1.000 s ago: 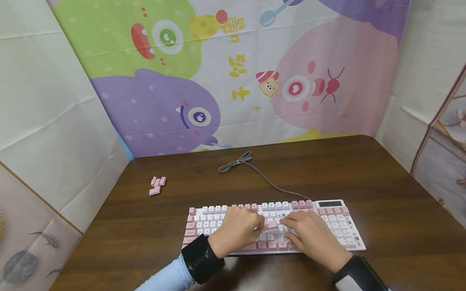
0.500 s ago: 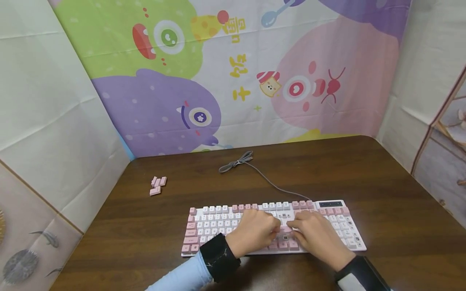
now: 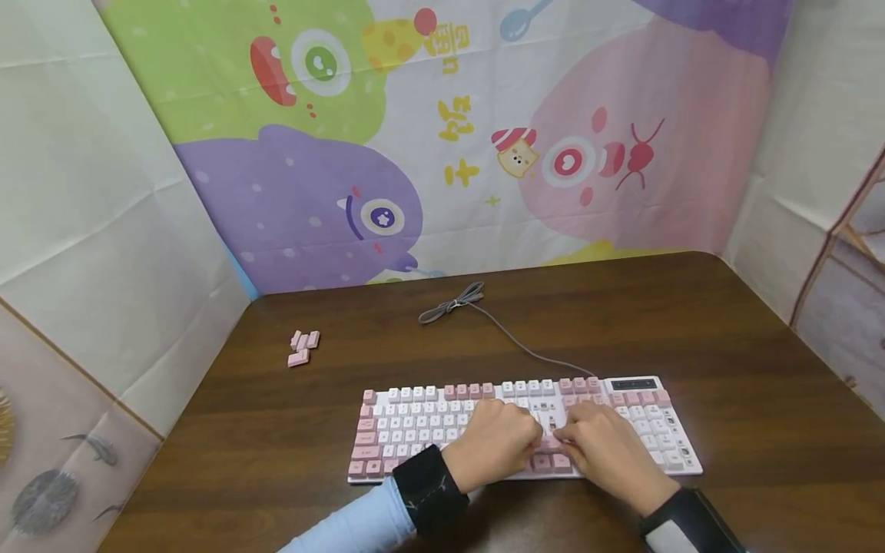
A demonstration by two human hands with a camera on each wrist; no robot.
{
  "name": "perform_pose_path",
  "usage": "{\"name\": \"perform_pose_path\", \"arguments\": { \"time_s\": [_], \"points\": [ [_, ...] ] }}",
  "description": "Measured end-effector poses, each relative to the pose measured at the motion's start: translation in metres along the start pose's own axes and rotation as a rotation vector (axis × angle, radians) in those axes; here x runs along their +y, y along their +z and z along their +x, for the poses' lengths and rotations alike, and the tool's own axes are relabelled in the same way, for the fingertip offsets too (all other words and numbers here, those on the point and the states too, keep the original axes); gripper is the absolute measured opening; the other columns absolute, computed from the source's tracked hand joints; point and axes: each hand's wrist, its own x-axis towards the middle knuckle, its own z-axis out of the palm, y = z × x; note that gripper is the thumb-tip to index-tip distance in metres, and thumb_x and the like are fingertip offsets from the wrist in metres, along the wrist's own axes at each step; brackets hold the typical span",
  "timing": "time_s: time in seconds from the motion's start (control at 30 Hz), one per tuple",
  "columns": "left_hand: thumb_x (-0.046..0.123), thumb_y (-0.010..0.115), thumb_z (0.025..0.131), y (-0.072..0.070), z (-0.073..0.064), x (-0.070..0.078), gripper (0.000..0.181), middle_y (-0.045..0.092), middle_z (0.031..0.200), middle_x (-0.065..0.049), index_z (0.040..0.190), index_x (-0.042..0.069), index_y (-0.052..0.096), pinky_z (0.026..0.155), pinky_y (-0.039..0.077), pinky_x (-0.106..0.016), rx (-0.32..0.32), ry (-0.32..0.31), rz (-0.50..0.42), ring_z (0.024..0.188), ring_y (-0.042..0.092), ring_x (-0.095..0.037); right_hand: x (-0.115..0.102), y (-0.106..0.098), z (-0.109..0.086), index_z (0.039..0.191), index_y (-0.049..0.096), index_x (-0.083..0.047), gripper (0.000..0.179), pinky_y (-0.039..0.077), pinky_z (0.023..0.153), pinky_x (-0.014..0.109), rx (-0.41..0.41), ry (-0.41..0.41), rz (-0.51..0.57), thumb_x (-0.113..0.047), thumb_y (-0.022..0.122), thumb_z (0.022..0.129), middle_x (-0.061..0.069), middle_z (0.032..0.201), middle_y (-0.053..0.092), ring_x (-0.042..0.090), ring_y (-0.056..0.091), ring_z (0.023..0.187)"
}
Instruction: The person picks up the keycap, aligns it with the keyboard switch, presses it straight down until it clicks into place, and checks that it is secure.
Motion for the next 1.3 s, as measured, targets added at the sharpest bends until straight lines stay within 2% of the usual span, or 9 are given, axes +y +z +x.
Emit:
{"name": "perform_pose_path", "arguments": {
  "time_s": [0.23, 0.43, 0.6, 0.73, 0.83, 1.07, 1.3],
  "points": [
    [0.03, 0.074, 0.064, -0.001, 0.001, 0.003, 0.029, 0.053, 0.052, 0.013, 0.049, 0.028, 0.049, 0.037, 0.026, -0.025, 0.001, 0.014, 0.044, 0.045, 0.048, -0.005, 0.002, 0.001, 0.0, 0.07, 0.074, -0.016, 0.018, 0.037, 0.051, 0.022, 0.009, -0.012, 0.001, -0.01, 0.082, 0.056, -0.011, 0.064, 0.049, 0.005, 0.044, 0.059],
    [0.028, 0.073, 0.064, 0.001, 0.0, 0.004, 0.029, 0.051, 0.048, 0.013, 0.047, 0.028, 0.049, 0.036, 0.023, -0.025, 0.007, -0.026, 0.02, 0.042, 0.045, -0.006, 0.006, 0.004, -0.001, 0.07, 0.072, -0.016, 0.02, 0.039, 0.052, 0.024, 0.039, -0.068, -0.003, -0.007, 0.081, 0.055, -0.01, 0.065, 0.049, 0.008, 0.047, 0.059],
    [0.026, 0.073, 0.065, 0.002, 0.001, 0.0, 0.025, 0.054, 0.049, 0.013, 0.049, 0.028, 0.054, 0.037, 0.024, -0.024, -0.015, -0.043, -0.041, 0.044, 0.047, -0.006, 0.006, 0.003, 0.0, 0.071, 0.072, -0.015, 0.018, 0.041, 0.054, 0.025, 0.018, -0.069, -0.008, -0.008, 0.081, 0.058, -0.009, 0.067, 0.05, 0.009, 0.049, 0.061],
    [0.023, 0.074, 0.066, 0.002, 0.005, -0.006, 0.016, 0.061, 0.055, 0.015, 0.056, 0.031, 0.064, 0.04, 0.026, -0.023, -0.073, -0.078, -0.136, 0.05, 0.052, -0.005, 0.005, 0.002, 0.001, 0.073, 0.072, -0.015, 0.014, 0.042, 0.055, 0.027, -0.048, -0.019, 0.004, -0.009, 0.079, 0.063, -0.009, 0.068, 0.051, 0.009, 0.05, 0.062],
    [0.021, 0.074, 0.065, 0.001, 0.008, -0.008, 0.015, 0.062, 0.057, 0.016, 0.058, 0.032, 0.066, 0.041, 0.026, -0.023, -0.103, -0.092, -0.176, 0.051, 0.052, -0.004, 0.004, 0.001, 0.001, 0.075, 0.072, -0.016, 0.012, 0.043, 0.056, 0.027, -0.091, 0.016, 0.016, -0.01, 0.078, 0.066, -0.01, 0.069, 0.052, 0.009, 0.051, 0.063],
    [0.022, 0.074, 0.068, -0.001, 0.009, -0.004, 0.017, 0.059, 0.055, 0.014, 0.056, 0.03, 0.064, 0.042, 0.027, -0.024, -0.129, -0.087, -0.16, 0.05, 0.051, -0.006, 0.003, -0.002, 0.001, 0.075, 0.073, -0.016, 0.012, 0.042, 0.055, 0.025, -0.128, 0.048, 0.026, -0.009, 0.078, 0.066, -0.011, 0.069, 0.052, 0.007, 0.05, 0.063],
    [0.024, 0.074, 0.067, -0.001, 0.008, -0.001, 0.02, 0.056, 0.052, 0.013, 0.054, 0.028, 0.059, 0.042, 0.027, -0.024, -0.129, -0.07, -0.103, 0.048, 0.047, -0.006, 0.006, 0.001, -0.001, 0.072, 0.072, -0.016, 0.014, 0.039, 0.053, 0.023, -0.075, -0.005, 0.024, -0.009, 0.079, 0.063, -0.011, 0.068, 0.05, 0.005, 0.047, 0.06]
  ]
}}
